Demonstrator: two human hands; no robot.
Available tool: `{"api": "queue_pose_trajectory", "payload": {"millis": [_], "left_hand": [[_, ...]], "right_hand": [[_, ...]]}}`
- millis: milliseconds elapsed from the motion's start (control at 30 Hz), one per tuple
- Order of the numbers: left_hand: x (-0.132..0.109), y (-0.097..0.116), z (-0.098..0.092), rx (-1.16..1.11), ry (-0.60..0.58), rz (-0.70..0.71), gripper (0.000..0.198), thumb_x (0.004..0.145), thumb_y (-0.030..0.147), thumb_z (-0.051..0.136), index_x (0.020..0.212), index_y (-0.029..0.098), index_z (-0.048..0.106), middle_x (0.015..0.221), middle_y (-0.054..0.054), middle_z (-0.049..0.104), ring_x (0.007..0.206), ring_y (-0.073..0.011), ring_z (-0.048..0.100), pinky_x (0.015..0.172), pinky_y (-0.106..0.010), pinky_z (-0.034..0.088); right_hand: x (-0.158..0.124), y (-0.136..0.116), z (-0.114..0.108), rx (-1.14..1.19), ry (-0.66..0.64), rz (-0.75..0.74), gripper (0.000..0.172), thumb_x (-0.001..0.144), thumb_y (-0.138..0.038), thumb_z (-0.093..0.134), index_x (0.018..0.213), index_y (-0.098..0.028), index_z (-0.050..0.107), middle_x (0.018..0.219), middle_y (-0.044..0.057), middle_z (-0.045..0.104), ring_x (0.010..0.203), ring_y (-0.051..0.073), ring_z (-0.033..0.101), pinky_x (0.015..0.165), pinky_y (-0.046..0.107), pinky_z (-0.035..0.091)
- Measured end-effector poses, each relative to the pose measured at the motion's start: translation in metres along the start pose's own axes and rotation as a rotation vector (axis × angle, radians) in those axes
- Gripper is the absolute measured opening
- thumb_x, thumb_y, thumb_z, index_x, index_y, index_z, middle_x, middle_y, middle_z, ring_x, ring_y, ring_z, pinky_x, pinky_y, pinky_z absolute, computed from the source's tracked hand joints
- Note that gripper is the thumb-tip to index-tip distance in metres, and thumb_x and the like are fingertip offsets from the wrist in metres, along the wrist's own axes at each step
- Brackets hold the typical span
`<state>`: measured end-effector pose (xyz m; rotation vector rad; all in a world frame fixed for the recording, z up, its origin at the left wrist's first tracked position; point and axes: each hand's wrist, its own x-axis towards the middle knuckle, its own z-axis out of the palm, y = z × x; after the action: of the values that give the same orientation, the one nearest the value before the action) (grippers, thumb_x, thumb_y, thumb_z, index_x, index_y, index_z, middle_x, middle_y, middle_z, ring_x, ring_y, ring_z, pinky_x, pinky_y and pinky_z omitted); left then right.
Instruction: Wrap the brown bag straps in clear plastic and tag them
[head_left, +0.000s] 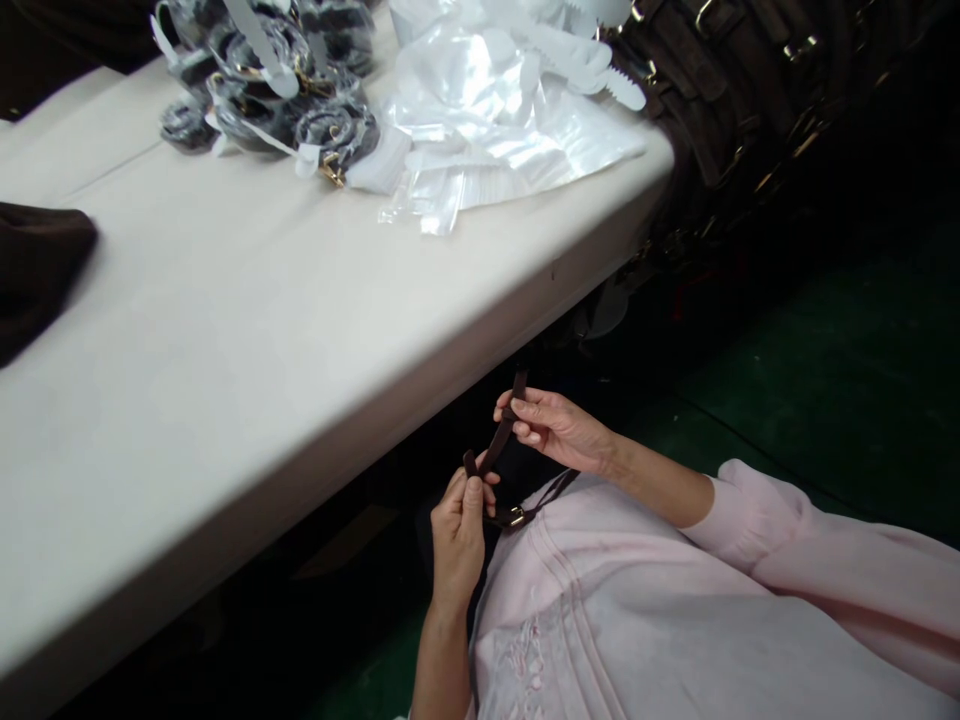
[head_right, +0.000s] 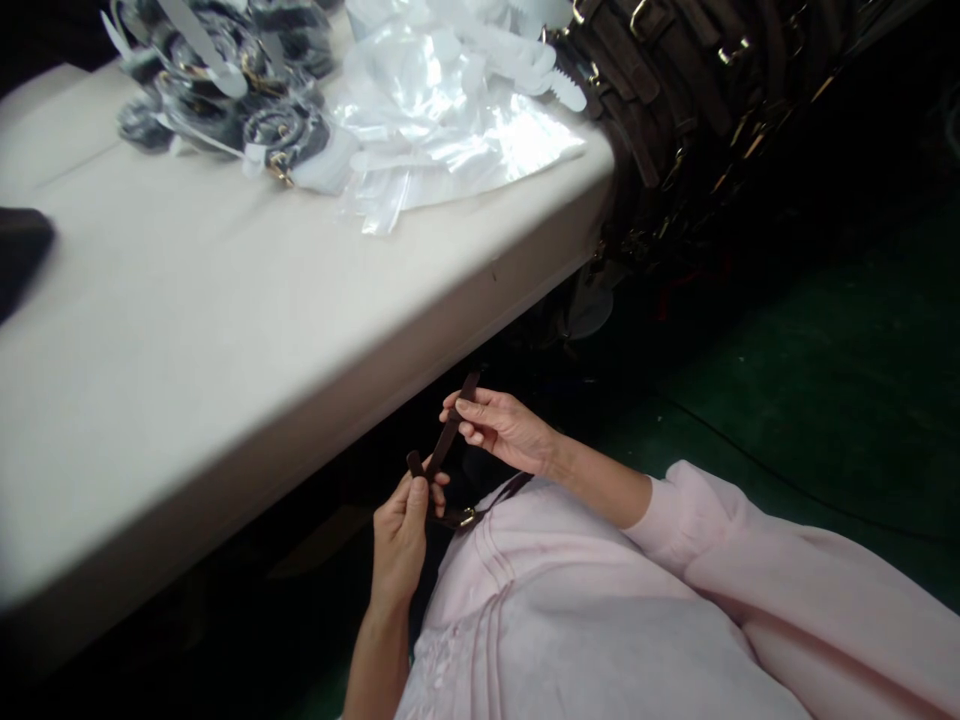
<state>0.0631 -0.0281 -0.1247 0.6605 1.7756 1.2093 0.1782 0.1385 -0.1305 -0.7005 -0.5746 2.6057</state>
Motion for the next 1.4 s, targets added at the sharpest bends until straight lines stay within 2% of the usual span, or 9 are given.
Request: {"api": "queue_pose_trajectory", "payload": {"millis": [233, 367, 433, 600, 767, 900, 1100, 1267, 1400], "left_hand": [[0.000, 0.002, 0.003, -0.290, -0.108, -0.091, 0.040, 0.095, 0.048, 0.048, 0.096, 0.015, 0.070, 0.075, -0.002, 0.052, 0.064, -0.0113, 0.041, 0.059, -0.025, 0.034], [0.005, 0.007, 0.003, -0.407, -0.179, -0.134, 0.032, 0.091, 0.042, 0.059, 0.103, 0.016, 0.073, 0.086, -0.005, 0.057, 0.064, -0.0089, 0.036, 0.058, -0.023, 0.031], [0.007, 0.008, 0.003, -0.450, -0.195, -0.164, 0.029, 0.087, 0.039, 0.066, 0.105, 0.017, 0.074, 0.083, -0.003, 0.056, 0.062, -0.0074, 0.035, 0.056, -0.022, 0.029], [0.010, 0.008, 0.008, -0.455, -0.114, -0.167, 0.025, 0.085, 0.037, 0.068, 0.098, 0.016, 0.074, 0.074, -0.001, 0.058, 0.054, -0.0042, 0.036, 0.050, -0.020, 0.025], [0.006, 0.012, 0.016, -0.263, 0.032, -0.061, 0.028, 0.089, 0.039, 0.063, 0.077, 0.014, 0.067, 0.064, 0.002, 0.057, 0.045, -0.0026, 0.036, 0.043, -0.019, 0.024], [0.002, 0.019, 0.021, -0.145, 0.052, -0.057, 0.031, 0.090, 0.041, 0.061, 0.073, 0.014, 0.064, 0.053, 0.005, 0.050, 0.041, -0.0029, 0.034, 0.040, -0.018, 0.024], [0.001, 0.025, 0.031, -0.102, 0.136, -0.081, 0.031, 0.087, 0.041, 0.064, 0.073, 0.014, 0.064, 0.055, 0.005, 0.051, 0.041, -0.0017, 0.034, 0.038, -0.015, 0.024], [0.001, 0.016, 0.032, -0.278, 0.132, -0.128, 0.027, 0.084, 0.040, 0.069, 0.076, 0.015, 0.061, 0.061, 0.004, 0.057, 0.039, -0.0006, 0.035, 0.036, -0.013, 0.025], [0.003, 0.005, 0.033, -0.465, 0.105, -0.165, 0.029, 0.081, 0.035, 0.073, 0.072, 0.016, 0.053, 0.060, 0.004, 0.060, 0.036, -0.0012, 0.036, 0.033, -0.012, 0.025]], "right_hand": [[0.000, -0.004, 0.000, -0.089, -0.050, -0.014, 0.024, 0.079, -0.025, 0.077, 0.099, -0.013, 0.071, 0.093, 0.006, 0.069, 0.059, 0.003, 0.051, 0.052, 0.013, 0.046], [0.002, -0.003, 0.004, -0.086, -0.088, 0.005, 0.024, 0.077, -0.024, 0.079, 0.097, -0.012, 0.071, 0.090, 0.006, 0.069, 0.055, 0.002, 0.049, 0.048, 0.012, 0.042], [0.003, -0.001, 0.005, -0.076, -0.091, 0.012, 0.024, 0.076, -0.024, 0.080, 0.095, -0.012, 0.071, 0.087, 0.005, 0.069, 0.054, 0.001, 0.049, 0.047, 0.011, 0.040], [0.002, 0.007, 0.006, -0.165, -0.099, 0.005, 0.023, 0.074, -0.026, 0.081, 0.090, -0.013, 0.071, 0.086, 0.004, 0.069, 0.058, 0.004, 0.054, 0.050, 0.014, 0.040], [-0.001, 0.014, 0.004, -0.308, -0.127, -0.036, 0.025, 0.073, -0.029, 0.081, 0.090, -0.013, 0.072, 0.082, 0.004, 0.070, 0.071, 0.010, 0.062, 0.059, 0.018, 0.044], [-0.002, 0.017, 0.001, -0.323, -0.088, -0.013, 0.027, 0.067, -0.026, 0.086, 0.086, -0.013, 0.071, 0.079, 0.002, 0.069, 0.071, 0.011, 0.063, 0.065, 0.021, 0.048], [0.000, 0.018, -0.005, -0.339, -0.097, -0.021, 0.029, 0.068, -0.029, 0.085, 0.088, -0.012, 0.072, 0.075, 0.002, 0.068, 0.060, 0.008, 0.058, 0.052, 0.017, 0.042], [-0.001, 0.015, -0.003, -0.467, -0.155, -0.009, 0.028, 0.068, -0.030, 0.084, 0.084, -0.011, 0.070, 0.070, -0.001, 0.063, 0.049, 0.004, 0.049, 0.045, 0.016, 0.038], [-0.003, 0.023, -0.003, -0.437, -0.203, 0.072, 0.034, 0.067, -0.034, 0.084, 0.087, -0.012, 0.068, 0.075, 0.000, 0.062, 0.052, 0.006, 0.054, 0.042, 0.015, 0.035]]}}
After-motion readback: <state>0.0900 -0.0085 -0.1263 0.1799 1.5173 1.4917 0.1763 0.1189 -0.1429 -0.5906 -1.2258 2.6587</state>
